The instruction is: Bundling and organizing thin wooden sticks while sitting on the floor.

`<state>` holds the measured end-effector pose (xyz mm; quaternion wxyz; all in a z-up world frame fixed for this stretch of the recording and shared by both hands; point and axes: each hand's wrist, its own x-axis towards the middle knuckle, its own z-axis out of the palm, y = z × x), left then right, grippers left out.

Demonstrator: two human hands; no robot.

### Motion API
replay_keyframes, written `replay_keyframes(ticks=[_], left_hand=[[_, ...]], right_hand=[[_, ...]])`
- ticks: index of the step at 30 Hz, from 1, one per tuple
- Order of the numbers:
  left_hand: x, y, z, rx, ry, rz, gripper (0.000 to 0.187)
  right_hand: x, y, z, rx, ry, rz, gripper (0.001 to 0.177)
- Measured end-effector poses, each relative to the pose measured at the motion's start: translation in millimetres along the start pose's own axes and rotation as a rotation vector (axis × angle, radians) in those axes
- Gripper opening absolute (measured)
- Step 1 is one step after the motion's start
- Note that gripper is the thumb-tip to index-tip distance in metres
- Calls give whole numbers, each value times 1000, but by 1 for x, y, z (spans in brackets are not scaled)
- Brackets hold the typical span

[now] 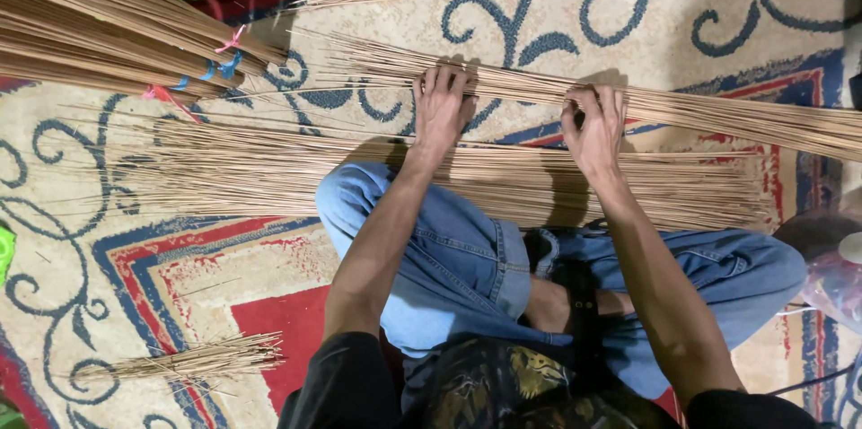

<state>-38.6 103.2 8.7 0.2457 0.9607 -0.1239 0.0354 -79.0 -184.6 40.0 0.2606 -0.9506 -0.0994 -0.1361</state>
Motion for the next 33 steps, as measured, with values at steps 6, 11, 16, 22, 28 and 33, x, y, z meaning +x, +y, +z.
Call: replay_keyframes(ticks=[6,11,16,22,28,33], left_hand=[[-10,26,-19,-50,41,9,44],[-45,85,-37,-160,26,54,33],[-92,134,-34,-306,-22,64,32],[-141,149,-30,-281,-160,53,35],[-152,138,-38,-239,-198,-35,30],[-156,136,-50,-256,-136,-70,28]], right_hand=[[-18,-11,-33,115,-105,26,24],[-71,16,-67,224,-175,116,28],[-133,17,-110,170,-288,166,18],[-195,8,-138,-122,-448,13,21],[-221,21,-115,-455,-502,116,35],[-214,15,-121,-449,-509,38,39]])
